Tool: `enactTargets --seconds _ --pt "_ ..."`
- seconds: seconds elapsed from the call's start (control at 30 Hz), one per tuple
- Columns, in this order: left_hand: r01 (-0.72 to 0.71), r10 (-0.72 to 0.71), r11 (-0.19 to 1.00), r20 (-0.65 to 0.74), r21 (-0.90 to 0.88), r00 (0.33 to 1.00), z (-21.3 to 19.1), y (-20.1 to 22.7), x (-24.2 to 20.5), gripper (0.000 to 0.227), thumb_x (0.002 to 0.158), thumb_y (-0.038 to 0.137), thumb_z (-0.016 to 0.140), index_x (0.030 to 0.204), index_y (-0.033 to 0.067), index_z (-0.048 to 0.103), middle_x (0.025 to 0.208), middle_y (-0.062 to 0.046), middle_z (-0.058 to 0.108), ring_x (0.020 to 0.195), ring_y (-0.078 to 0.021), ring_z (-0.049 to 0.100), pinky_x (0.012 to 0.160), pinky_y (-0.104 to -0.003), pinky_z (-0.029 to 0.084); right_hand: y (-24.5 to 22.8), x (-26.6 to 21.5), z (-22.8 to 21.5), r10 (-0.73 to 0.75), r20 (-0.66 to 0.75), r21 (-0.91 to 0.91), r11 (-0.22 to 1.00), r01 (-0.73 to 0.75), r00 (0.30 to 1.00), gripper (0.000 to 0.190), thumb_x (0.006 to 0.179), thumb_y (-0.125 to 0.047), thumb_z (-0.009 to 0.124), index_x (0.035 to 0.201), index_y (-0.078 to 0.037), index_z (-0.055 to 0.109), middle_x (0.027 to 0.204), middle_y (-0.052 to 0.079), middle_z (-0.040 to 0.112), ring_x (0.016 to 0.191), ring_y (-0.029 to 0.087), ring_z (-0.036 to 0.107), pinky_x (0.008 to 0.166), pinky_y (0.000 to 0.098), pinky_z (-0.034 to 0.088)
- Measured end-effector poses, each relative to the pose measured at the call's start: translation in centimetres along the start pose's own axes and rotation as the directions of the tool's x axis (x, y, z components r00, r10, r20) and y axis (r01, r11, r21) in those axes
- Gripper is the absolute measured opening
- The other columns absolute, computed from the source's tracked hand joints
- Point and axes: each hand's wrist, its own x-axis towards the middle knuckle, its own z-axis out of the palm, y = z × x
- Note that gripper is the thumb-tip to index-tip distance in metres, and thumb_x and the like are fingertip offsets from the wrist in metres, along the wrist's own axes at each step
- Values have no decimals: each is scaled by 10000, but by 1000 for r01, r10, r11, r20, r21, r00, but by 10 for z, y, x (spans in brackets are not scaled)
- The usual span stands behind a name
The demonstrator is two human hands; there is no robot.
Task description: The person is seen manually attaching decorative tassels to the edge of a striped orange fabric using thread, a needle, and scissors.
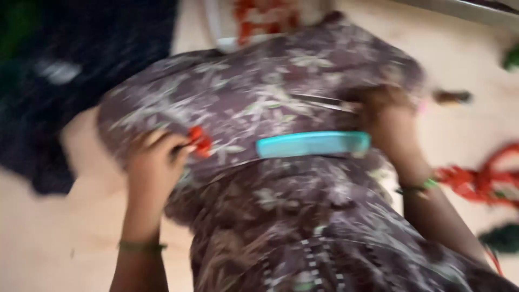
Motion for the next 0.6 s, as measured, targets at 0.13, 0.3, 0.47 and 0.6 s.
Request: enactTargets --seconds 0.13,0.3,0.47,0.6 --pt "-41 40 997 -17 -61 999 16 19 12 81 968 145 780 1016 88 748 1050 -79 714 1003 -287 658 939 -414 493 -11 -2 -9 69 81 49 996 -73 994 151 885 -171 726 1016 -99 751 1006 109 700 953 336 650 869 459 521" --pt "-195 195 976 -14 -92 981 56 44 31 37 1100 118 749 1076 92 740 1169 -5 750 1057 -199 678 953 -302 482 47 -59 -33 442 6 477 787 -391 897 321 881 -14 689 1200 -50 707 1163 96 679 957 257 720 743 343 594" --pt "-421 424 902 12 -89 906 73 73 57 40 1081 95 762 1068 68 737 1173 -13 733 1160 -199 671 1054 -304 471 147 -189 -56 583 -237 74 809 -584 777 216 948 -36 808 1147 -23 724 1114 135 702 951 277 735 773 359 576" --pt "-453 458 887 42 -91 888 83 82 64 26 1069 90 740 1084 70 731 1201 -17 729 1204 -194 633 1093 -291 456 201 -285 -37 675 -340 -125 658 -743 655 192 898 -78 831 1062 -34 743 972 143 743 888 298 729 745 402 562"
